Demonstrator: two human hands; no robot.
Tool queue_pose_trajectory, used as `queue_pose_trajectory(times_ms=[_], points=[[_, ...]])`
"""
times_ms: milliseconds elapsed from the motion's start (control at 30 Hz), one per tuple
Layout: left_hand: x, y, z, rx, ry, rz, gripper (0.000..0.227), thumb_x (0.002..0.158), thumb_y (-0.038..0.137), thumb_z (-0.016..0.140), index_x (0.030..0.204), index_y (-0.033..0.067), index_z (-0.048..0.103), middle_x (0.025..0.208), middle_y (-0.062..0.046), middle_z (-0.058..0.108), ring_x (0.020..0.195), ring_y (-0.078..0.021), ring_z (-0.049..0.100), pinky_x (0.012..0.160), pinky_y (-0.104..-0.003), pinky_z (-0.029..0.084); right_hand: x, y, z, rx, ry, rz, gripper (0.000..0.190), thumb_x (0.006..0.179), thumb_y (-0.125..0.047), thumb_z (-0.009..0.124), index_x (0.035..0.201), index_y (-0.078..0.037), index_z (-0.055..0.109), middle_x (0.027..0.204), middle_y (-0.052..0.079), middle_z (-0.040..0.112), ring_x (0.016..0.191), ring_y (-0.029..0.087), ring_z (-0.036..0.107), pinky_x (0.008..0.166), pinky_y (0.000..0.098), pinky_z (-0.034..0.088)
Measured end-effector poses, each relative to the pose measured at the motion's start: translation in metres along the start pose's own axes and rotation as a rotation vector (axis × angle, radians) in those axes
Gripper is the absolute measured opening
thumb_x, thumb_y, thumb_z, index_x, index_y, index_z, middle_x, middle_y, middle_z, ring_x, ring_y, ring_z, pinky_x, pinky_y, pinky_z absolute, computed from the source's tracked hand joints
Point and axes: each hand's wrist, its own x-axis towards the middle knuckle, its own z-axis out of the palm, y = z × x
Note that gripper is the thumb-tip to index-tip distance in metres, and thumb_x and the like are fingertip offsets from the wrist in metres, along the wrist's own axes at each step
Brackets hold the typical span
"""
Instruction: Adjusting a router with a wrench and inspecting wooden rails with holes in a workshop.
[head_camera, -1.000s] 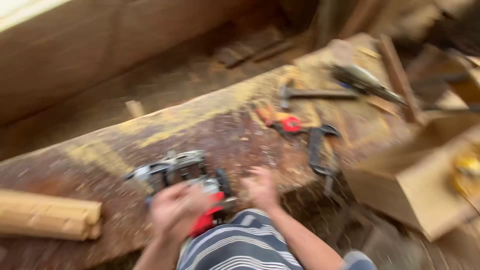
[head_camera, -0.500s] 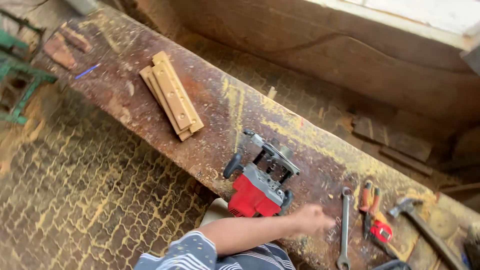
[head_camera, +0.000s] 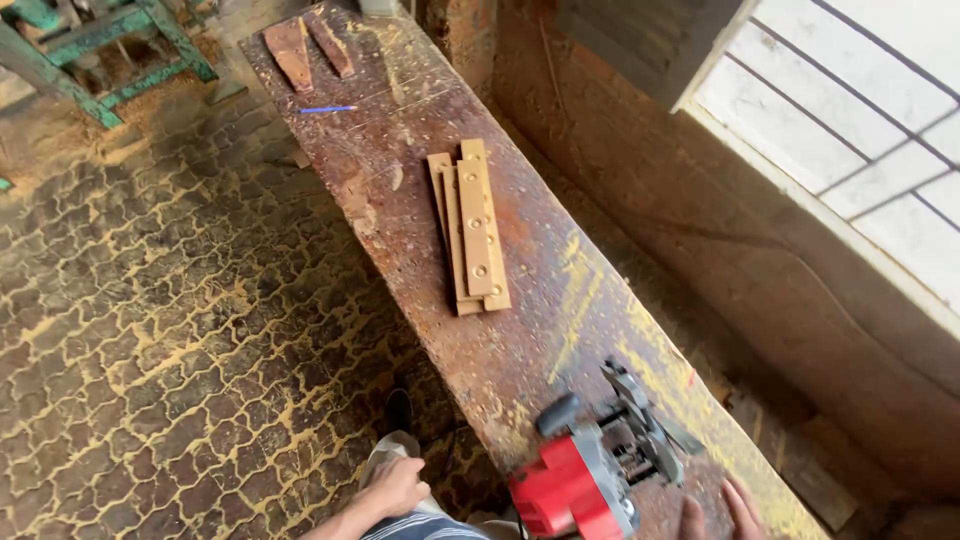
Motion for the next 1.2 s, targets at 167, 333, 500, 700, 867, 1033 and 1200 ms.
queue_pose_trajectory(times_ms=[167,333,500,700,867,1033,1200], points=[[0.011,-0.1,-0.019,-0.294,-0.038,-0.072,0.032,0.085,0.022,0.073,0.105,-0.0028,0.067,0.111,-0.016,0.069,0.106,-0.0253,0.069,0.096,-0.041,0.055,0.085,-0.213,0.171,0.049,-0.414,0.111,0.052,0.082,-0.015,0.081,0.128,-0.001,0.063,0.132,0.016,0.068,0.122,0.027,0.067,0.1,0.0337,0.053],[0.034,-0.2,-0.038,-0.547,-0.064,-0.309,0.031,0.092,0.028,0.066,0.113,0.0061,0.064,0.093,-0.004,0.072,0.08,-0.0132,0.071,0.074,-0.032,0.062,0.073,-0.202,0.39,-0.464,-0.904,0.207,0.088,0.08,-0.045,0.082,0.15,-0.009,0.043,0.156,0.019,0.04,0.142,0.037,0.04,0.118,0.0498,0.035],[0.02,-0.267,-0.102,-0.482,-0.019,-0.529,0.044,0.094,0.042,0.064,0.112,0.0019,0.069,0.098,-0.012,0.071,0.089,-0.0213,0.069,0.081,-0.037,0.058,0.092,-0.217,0.482,-0.769,-0.931,0.349,0.114,0.074,-0.054,0.088,0.157,-0.014,0.02,0.161,0.019,0.02,0.148,0.039,0.023,0.113,0.0618,0.027],[0.017,-0.379,-0.07,-0.608,0.115,-0.726,0.062,0.093,0.05,0.07,0.129,0.001,0.056,0.124,-0.015,0.064,0.112,-0.0275,0.061,0.099,-0.046,0.047,0.1,-0.176,0.468,-0.734,-0.988,0.516,0.13,0.068,-0.058,0.085,0.165,-0.016,0.01,0.157,0.015,0.035,0.14,0.032,0.04,0.112,0.0503,0.043],[0.027,-0.401,-0.03,-0.686,0.162,-0.692,0.071,0.088,0.048,0.075,0.134,-0.0005,0.05,0.127,-0.019,0.064,0.112,-0.0295,0.059,0.097,-0.046,0.046,0.086,-0.141,0.429,-0.68,-0.962,0.413,0.13,0.065,-0.059,0.086,0.162,-0.014,0.012,0.151,0.015,0.04,0.135,0.031,0.043,0.111,0.0491,0.04],[0.035,-0.391,-0.004,-0.743,0.206,-0.612,0.062,0.084,0.045,0.076,0.125,0.0006,0.061,0.117,-0.018,0.071,0.105,-0.0269,0.065,0.092,-0.041,0.049,0.071,-0.117,0.389,-0.728,-0.813,0.482,0.123,0.069,-0.064,0.082,0.16,-0.003,0.025,0.137,0.018,0.052,0.129,0.032,0.051,0.107,0.047,0.046],[0.021,-0.38,0.039,-0.77,0.208,-0.552,0.055,0.079,0.042,0.077,0.116,0.0024,0.073,0.107,-0.016,0.079,0.097,-0.024,0.071,0.087,-0.035,0.051,0.063,-0.144,0.384,-0.807,-0.807,0.204,0.096,0.073,-0.058,0.082,0.145,-0.007,0.043,0.13,0.014,0.057,0.124,0.031,0.053,0.101,0.0481,0.046]])
